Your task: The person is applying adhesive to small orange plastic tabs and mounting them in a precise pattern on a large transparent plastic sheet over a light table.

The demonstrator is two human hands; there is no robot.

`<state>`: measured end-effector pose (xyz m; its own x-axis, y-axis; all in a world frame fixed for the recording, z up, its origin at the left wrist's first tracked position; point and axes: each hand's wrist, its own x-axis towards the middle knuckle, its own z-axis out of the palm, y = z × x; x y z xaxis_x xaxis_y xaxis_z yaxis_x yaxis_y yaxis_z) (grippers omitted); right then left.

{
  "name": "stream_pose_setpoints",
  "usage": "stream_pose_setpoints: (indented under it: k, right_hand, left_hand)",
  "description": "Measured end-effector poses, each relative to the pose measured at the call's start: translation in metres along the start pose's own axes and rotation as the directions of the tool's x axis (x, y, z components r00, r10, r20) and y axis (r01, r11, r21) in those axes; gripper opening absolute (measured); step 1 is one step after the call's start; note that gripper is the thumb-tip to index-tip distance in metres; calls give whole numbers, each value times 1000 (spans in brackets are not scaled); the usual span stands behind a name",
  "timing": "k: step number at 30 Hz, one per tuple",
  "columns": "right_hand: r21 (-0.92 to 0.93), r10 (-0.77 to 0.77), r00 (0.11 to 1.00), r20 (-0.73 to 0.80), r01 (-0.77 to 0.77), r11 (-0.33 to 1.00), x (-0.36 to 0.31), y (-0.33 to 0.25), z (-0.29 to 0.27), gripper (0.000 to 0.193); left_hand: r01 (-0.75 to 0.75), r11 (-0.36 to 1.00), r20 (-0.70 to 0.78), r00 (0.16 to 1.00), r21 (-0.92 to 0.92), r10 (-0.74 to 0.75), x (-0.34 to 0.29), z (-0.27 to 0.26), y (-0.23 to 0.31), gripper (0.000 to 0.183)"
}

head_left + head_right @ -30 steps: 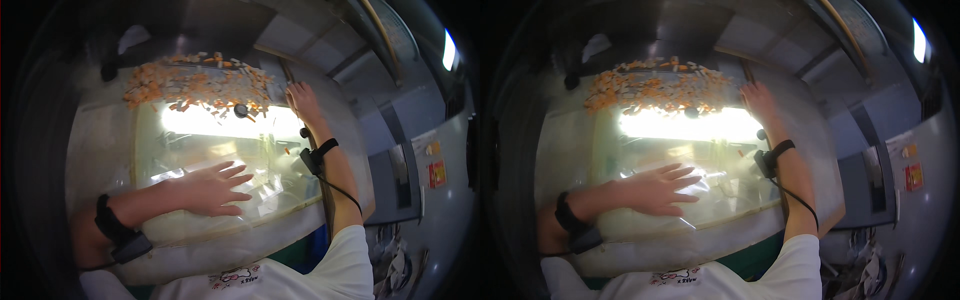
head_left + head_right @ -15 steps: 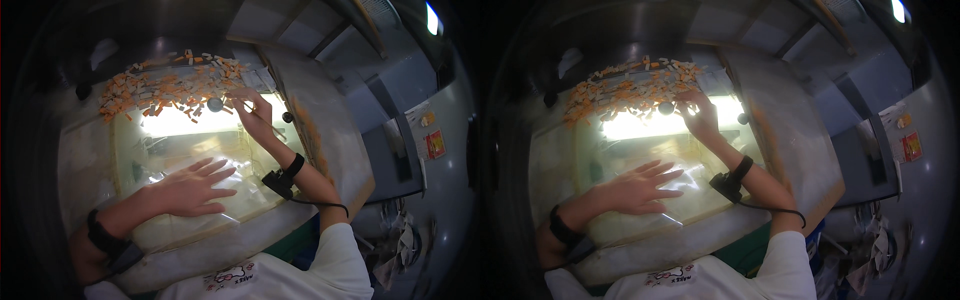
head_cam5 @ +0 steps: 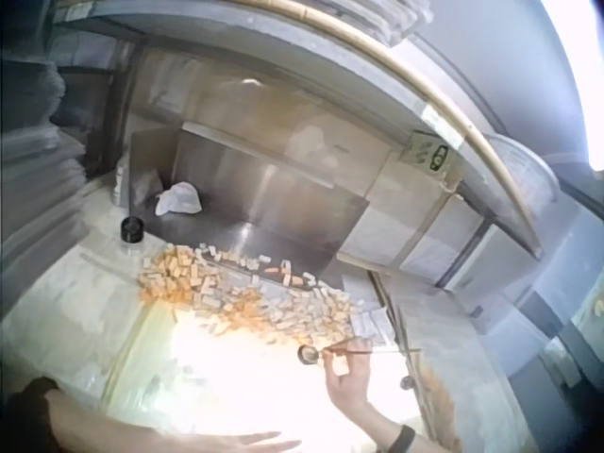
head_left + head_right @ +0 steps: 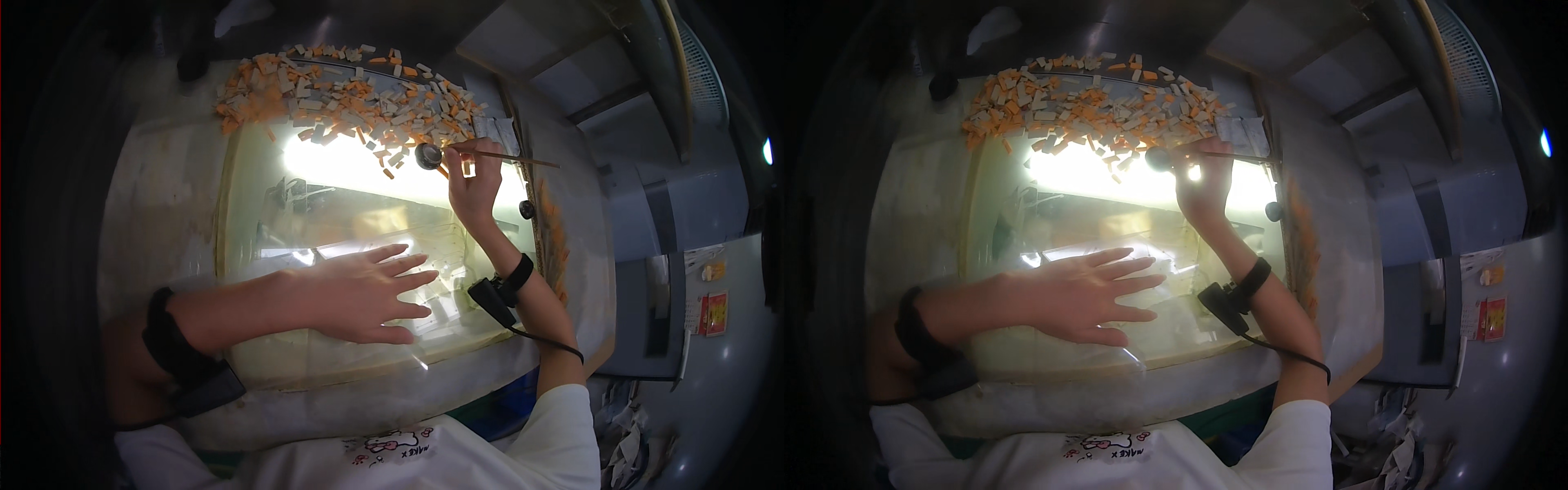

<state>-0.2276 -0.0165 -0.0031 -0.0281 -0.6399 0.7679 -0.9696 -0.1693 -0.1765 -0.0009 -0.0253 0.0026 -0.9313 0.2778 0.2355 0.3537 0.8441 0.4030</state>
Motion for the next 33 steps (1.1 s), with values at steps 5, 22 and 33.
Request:
stream_pose_setpoints:
  k: [5,22,33]
  right_hand:
    - [46,64,997,35,-66,997,3,-9,0,1]
    - [20,-23,997,78,21,1000,4,-4,-2,6]
    - [326,255,965,59,-260,909,-7,-22,-43,3]
  left_hand:
    - [-13,1000,-43,999,18,14,-1,2,1,41]
    - [-5,1000,-40,999,-8,4,1,2,-1,41]
    - [-4,1000,5,1000,-20,5,3,1,0,41]
